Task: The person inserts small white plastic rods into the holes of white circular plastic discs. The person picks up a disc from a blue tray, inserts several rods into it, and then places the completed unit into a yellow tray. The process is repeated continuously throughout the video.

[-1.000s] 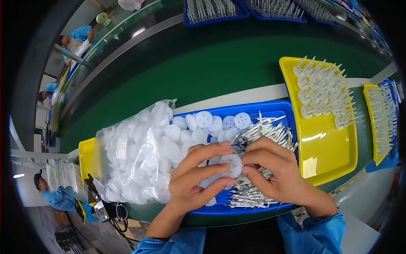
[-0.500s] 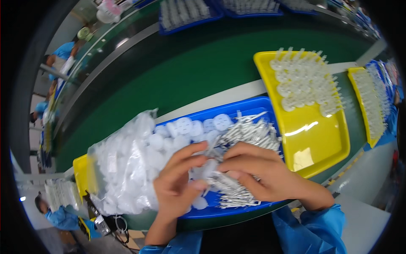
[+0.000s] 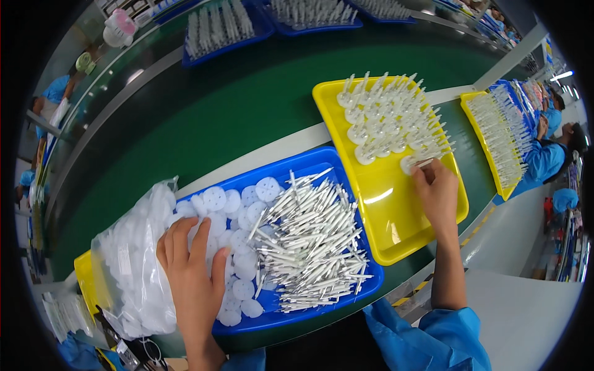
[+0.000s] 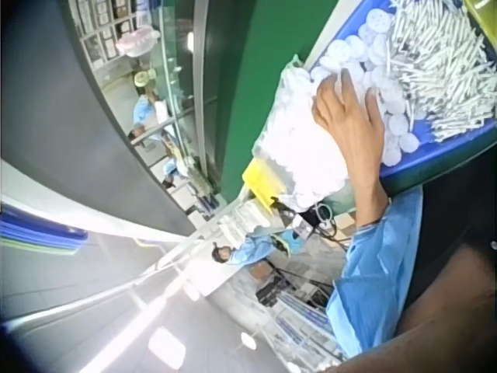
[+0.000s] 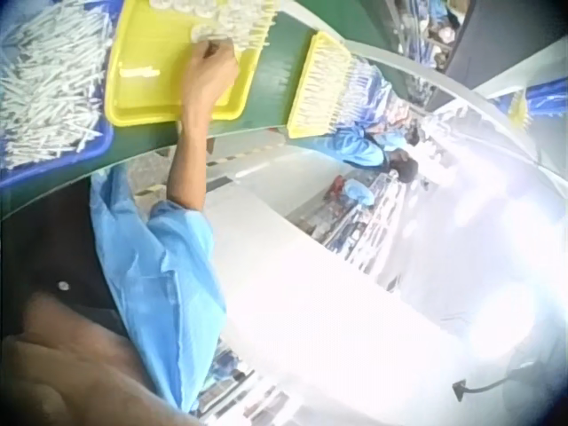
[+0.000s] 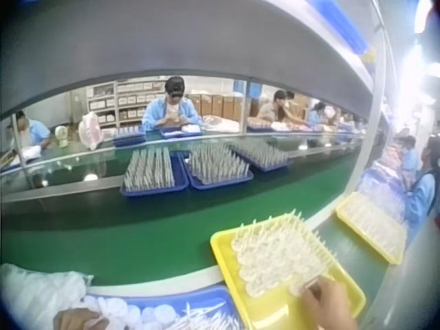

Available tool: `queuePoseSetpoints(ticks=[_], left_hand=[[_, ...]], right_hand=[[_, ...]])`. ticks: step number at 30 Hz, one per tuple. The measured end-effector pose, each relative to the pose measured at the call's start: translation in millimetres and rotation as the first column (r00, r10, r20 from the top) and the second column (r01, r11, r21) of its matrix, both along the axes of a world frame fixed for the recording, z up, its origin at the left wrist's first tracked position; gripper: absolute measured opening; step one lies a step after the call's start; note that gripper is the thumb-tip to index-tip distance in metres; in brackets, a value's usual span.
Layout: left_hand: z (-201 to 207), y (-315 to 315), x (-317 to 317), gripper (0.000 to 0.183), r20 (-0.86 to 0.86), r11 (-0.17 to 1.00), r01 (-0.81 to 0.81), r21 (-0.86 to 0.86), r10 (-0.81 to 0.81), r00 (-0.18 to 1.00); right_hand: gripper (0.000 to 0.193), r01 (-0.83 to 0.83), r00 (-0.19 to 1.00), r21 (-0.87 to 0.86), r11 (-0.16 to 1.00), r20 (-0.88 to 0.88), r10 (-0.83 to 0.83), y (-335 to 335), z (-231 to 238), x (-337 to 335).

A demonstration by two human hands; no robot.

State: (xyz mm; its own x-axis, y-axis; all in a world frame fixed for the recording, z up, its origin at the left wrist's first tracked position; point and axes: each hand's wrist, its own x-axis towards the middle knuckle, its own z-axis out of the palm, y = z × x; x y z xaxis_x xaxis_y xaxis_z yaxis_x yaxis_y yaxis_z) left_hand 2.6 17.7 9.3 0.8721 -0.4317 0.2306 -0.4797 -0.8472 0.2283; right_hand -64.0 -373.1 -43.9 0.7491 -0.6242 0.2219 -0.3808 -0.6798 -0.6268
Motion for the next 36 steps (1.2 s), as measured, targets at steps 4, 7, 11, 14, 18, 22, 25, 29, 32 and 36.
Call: queuePoseSetpoints(ticks=[4,7,11,14,18,22,25,29,32,36], left_hand=[[-2.7,10.2,8.3,0.038,-0.007,0.998,0.025,-0.051,-0.025,1.0],[0.0,11.5,9.5,0.036,0.004,0.995,0.001,-0.096,-0.001,1.0],[7.4,25.1,7.8,0.038,-0.173,0.975,-0.057,-0.214,0.02,0.985],[7.8,31.0,7.5,0.036,-0.16,0.978,-0.005,-0.206,-0.029,0.987],[6.1,36.7,6.9,0.03,-0.103,0.983,0.052,-0.175,-0.071,0.992],[5.1,33.5,12.3,0.031,0.003,0.984,0.14,-0.108,-0.141,0.99],[-1.7,32.2,18.4,0.029,0.065,0.978,0.153,-0.143,-0.145,0.987],[-6.8,28.8,21.9,0.026,0.098,0.964,0.195,-0.179,-0.18,0.979],[-4.3,25.1,20.3,0.025,0.093,0.958,0.185,-0.22,-0.169,0.981],[4.2,18.3,12.7,0.026,-0.026,0.871,0.04,-0.491,-0.06,0.998]], right_hand=[[0.017,-0.025,0.999,-0.193,0.981,-0.046,0.016,-3.7,3.2,4.2],[0.013,-0.042,0.986,-0.205,0.978,-0.169,0.007,21.1,43.3,1.7],[0.011,-0.505,0.853,-0.319,0.802,-0.041,0.521,66.1,71.8,17.0],[0.019,-0.859,0.464,-0.302,0.414,-0.112,0.879,97.9,74.8,47.8],[0.018,-0.899,0.254,-0.428,0.093,-0.335,0.907,141.8,61.9,84.0],[0.018,-0.871,0.339,-0.49,0.035,-0.547,0.765,168.9,48.7,89.3],[0.015,-0.851,0.389,-0.522,0.048,-0.569,0.725,179.5,45.1,81.6],[0.014,-0.889,0.36,-0.456,0.046,-0.634,0.685,184.4,44.8,80.1],[0.016,-0.894,0.364,-0.445,0.049,-0.658,0.659,185.9,48.2,80.2],[0.018,-0.878,0.392,-0.473,0.076,-0.62,0.68,176.3,50.0,71.4]])
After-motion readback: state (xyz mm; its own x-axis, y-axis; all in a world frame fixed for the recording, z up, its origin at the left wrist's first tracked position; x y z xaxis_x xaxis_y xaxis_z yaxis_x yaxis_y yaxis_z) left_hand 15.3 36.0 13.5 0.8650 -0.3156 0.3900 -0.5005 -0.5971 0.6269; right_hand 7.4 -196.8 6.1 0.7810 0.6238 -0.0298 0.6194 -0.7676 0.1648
